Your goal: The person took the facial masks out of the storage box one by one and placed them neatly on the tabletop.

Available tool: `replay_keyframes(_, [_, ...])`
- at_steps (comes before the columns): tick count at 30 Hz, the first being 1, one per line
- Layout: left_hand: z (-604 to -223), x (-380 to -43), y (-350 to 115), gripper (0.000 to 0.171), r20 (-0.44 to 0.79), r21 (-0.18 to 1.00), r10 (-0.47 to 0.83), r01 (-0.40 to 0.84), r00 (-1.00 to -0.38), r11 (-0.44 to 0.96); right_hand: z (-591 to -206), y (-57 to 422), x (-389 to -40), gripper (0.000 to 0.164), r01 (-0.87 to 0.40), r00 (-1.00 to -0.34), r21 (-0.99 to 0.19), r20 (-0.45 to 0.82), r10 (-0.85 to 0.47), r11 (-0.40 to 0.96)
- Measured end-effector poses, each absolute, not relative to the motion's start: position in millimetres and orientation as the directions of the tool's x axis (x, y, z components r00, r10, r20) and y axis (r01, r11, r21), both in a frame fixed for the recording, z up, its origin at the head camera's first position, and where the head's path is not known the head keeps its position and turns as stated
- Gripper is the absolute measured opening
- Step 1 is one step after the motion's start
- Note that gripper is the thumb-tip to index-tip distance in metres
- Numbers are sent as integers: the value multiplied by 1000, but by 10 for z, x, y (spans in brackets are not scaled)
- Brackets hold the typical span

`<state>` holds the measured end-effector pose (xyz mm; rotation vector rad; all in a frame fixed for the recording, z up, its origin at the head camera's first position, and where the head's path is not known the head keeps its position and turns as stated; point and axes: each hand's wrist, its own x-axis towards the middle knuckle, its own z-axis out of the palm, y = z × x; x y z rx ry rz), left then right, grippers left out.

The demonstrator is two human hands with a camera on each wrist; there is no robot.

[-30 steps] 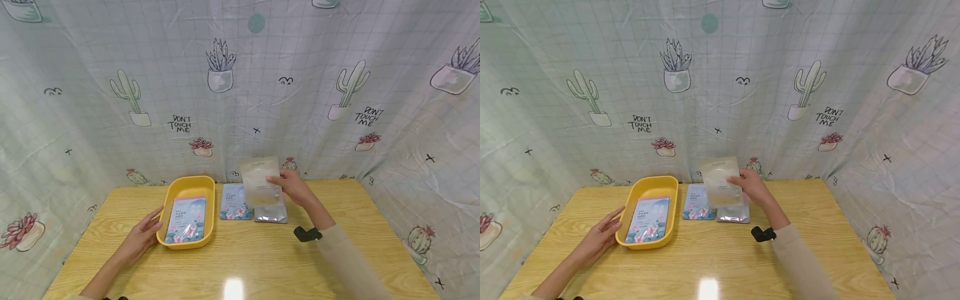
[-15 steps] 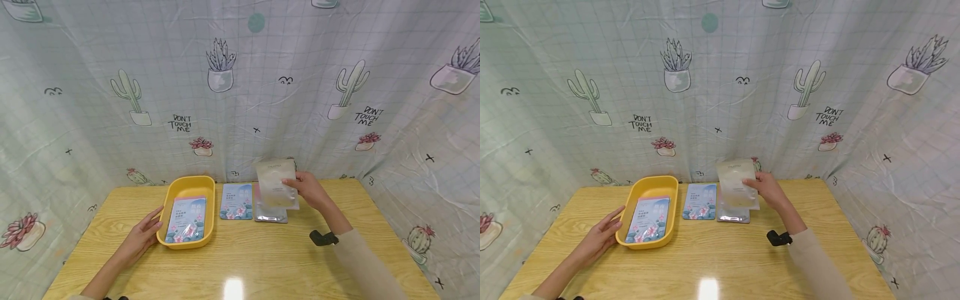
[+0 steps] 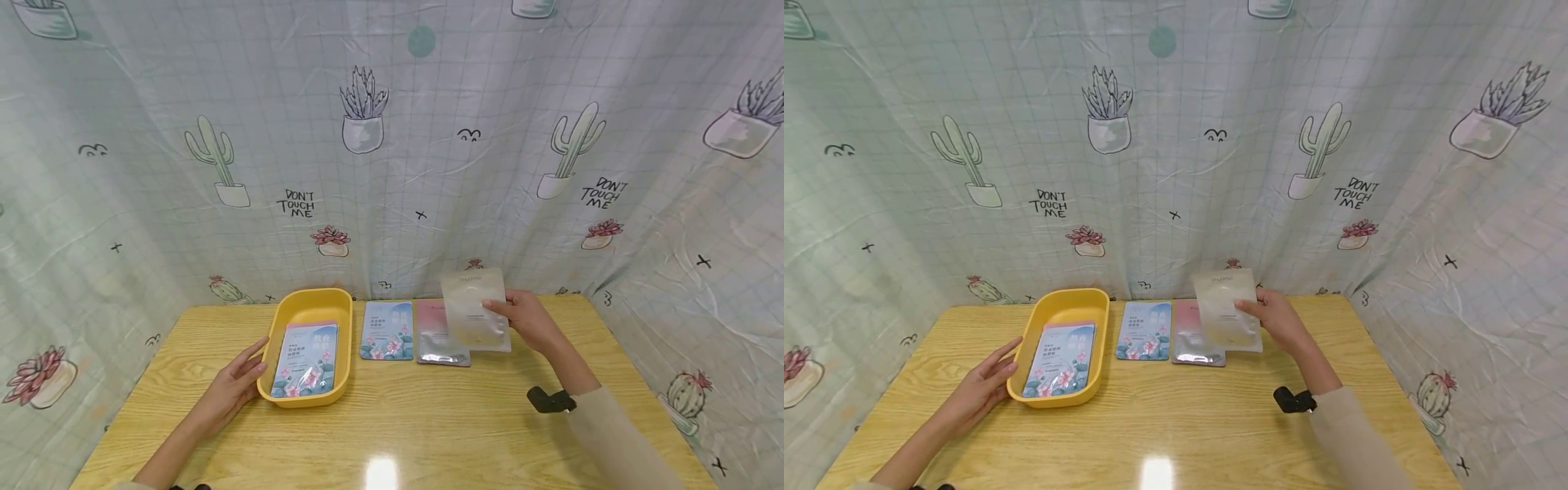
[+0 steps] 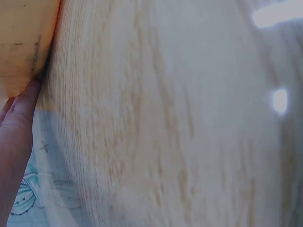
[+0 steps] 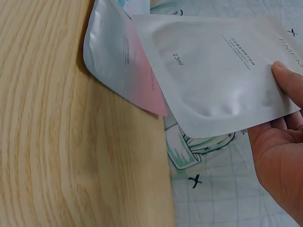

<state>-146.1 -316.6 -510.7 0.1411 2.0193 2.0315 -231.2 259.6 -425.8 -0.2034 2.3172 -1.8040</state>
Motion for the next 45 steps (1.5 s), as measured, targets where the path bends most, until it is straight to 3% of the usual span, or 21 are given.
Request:
replay_keyframes(36, [-5134, -1450, -3174, 63, -134, 991, 272, -136, -953, 12, -4749, 3191, -2409, 50, 115, -980, -954, -154, -127, 276])
replay_keyframes(40, [-5132, -1457, -3174, 63, -127, 992, 269, -128, -955, 11, -4806, 3191, -2435, 46, 94, -985, -935, -137, -105, 343])
replay_keyframes(45, [-5129, -1465, -3180, 63, -120, 993, 267, -121, -956, 12, -4883, 3175, -2448, 41, 60, -996, -817, -86, -19, 574])
